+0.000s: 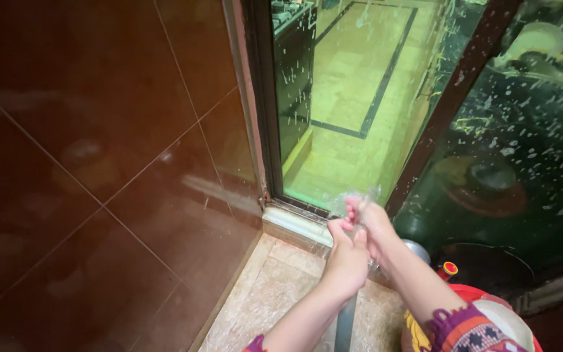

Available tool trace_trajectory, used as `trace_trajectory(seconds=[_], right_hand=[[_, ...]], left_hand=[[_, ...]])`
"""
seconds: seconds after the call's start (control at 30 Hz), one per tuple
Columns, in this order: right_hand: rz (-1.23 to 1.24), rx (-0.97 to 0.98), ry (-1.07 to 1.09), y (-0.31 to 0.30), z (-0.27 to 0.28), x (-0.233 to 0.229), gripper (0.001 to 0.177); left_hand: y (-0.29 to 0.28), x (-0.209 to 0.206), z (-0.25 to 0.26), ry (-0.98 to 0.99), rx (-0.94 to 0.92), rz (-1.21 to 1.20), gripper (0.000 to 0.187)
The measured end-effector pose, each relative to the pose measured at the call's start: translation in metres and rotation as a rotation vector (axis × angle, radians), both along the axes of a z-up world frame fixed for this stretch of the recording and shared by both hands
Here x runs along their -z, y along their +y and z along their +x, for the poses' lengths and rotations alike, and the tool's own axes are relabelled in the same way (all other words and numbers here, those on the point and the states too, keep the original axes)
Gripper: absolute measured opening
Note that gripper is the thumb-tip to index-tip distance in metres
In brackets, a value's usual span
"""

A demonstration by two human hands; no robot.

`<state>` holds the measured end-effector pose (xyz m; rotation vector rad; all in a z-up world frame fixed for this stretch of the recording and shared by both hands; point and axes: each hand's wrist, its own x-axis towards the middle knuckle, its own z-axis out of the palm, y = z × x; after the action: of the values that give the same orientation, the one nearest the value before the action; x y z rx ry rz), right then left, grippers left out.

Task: The person uses a hose to spray water onto a glass door and the surrounding tiled floor. They then use a squeegee to wipe the water off the glass surface, moving from top to bottom. The person also rinses a cloth and places it on a bucket.

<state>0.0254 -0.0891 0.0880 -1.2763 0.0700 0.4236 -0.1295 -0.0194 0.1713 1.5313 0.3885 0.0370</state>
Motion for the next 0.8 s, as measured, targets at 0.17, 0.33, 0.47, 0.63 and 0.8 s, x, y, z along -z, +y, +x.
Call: trace_trajectory(seconds=[0.17,0.33,0.47,0.63,0.8], right_hand=[[0.193,-0.167,0.199,-0.003,-0.023,-0.024,0.040],[0.245,-0.225,0.279,-0.004,-0.063,-0.081,0.068],[0.222,-0.248,0.206,0.003,-0.081,-0.118,0.056],[0.226,-0.308,0.158,-0.002,-0.066,-0.114,0.047],[0.042,-0.281,0.118,-0.012,-0.049,-0.101,0.041]], left_hand=[[0.001,0.007,0.035,-0.058,-0.103,0.087,0.028],[0.000,-0.011,0.056,0.100,-0.102,0.207,0.035],[0.005,-0.028,0.068,0.048,-0.120,0.222,0.035],[0.015,-0.031,0.088,0.031,-0.119,0.291,0.039],[0.014,-0.038,0.094,0.031,-0.066,0.392,0.038]])
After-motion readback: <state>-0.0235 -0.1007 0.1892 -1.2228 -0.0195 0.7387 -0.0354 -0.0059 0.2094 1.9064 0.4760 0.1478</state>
